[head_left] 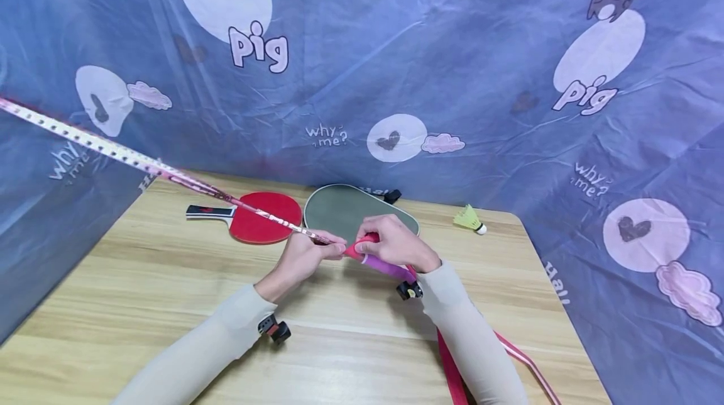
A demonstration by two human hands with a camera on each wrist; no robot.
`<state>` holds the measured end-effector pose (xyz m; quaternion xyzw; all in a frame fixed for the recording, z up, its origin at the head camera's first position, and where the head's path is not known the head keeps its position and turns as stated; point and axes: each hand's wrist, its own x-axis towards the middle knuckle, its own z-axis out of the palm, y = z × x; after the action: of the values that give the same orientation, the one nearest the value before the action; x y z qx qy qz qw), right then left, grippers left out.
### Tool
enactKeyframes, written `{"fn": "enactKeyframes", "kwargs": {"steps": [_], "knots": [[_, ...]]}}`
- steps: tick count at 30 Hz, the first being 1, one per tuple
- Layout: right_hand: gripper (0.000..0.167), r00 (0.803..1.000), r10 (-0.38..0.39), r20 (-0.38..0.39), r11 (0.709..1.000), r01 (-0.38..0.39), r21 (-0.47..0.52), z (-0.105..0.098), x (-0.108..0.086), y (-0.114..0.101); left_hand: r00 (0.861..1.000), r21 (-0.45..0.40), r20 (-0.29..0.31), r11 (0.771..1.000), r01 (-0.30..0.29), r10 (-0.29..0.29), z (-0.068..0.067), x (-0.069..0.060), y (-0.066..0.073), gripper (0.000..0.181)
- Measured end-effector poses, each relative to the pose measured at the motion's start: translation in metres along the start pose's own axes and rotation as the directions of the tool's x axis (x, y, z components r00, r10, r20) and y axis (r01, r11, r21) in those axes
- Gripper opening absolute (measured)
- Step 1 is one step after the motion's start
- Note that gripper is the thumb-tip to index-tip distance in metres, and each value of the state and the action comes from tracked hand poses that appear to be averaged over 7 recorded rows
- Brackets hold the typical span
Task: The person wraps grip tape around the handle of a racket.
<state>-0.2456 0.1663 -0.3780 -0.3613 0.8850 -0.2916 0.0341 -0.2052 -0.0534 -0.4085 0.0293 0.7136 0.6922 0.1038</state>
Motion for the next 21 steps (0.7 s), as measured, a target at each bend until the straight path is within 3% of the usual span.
{"fn": "enactKeyframes", "kwargs": {"steps": [5, 10, 14, 16, 21], "knots": [[0.017, 0.998, 0.065, 0.003, 0.989, -0.065, 0.132, 0.003, 0.001, 0.001, 1.0, 0.006, 0.022, 1.0, -0.008, 0.007, 0.0, -0.001, 0.001, 0.018], [0.014, 0.99, 0.137, 0.036, 0.943, -0.141, 0.301, 0.008, 0.001, 0.007, 1.0, 0.063, 0.021, 0.998, -0.022, 0.02, 0.001, -0.001, 0.001, 0.016], [0.013, 0.988, 0.148, 0.053, 0.923, -0.157, 0.352, 0.011, 0.001, 0.011, 0.999, 0.14, 0.024, 0.989, -0.051, 0.048, 0.001, -0.001, -0.001, 0.014], [0.012, 0.988, 0.145, 0.056, 0.915, -0.156, 0.371, 0.012, 0.002, 0.012, 0.998, 0.152, 0.031, 0.986, -0.065, 0.061, 0.001, -0.001, -0.001, 0.014], [0.011, 0.988, 0.133, 0.076, 0.866, -0.153, 0.476, 0.016, 0.003, 0.016, 0.995, 0.151, 0.033, 0.984, -0.093, 0.089, 0.001, 0.0, -0.002, 0.014]]}}
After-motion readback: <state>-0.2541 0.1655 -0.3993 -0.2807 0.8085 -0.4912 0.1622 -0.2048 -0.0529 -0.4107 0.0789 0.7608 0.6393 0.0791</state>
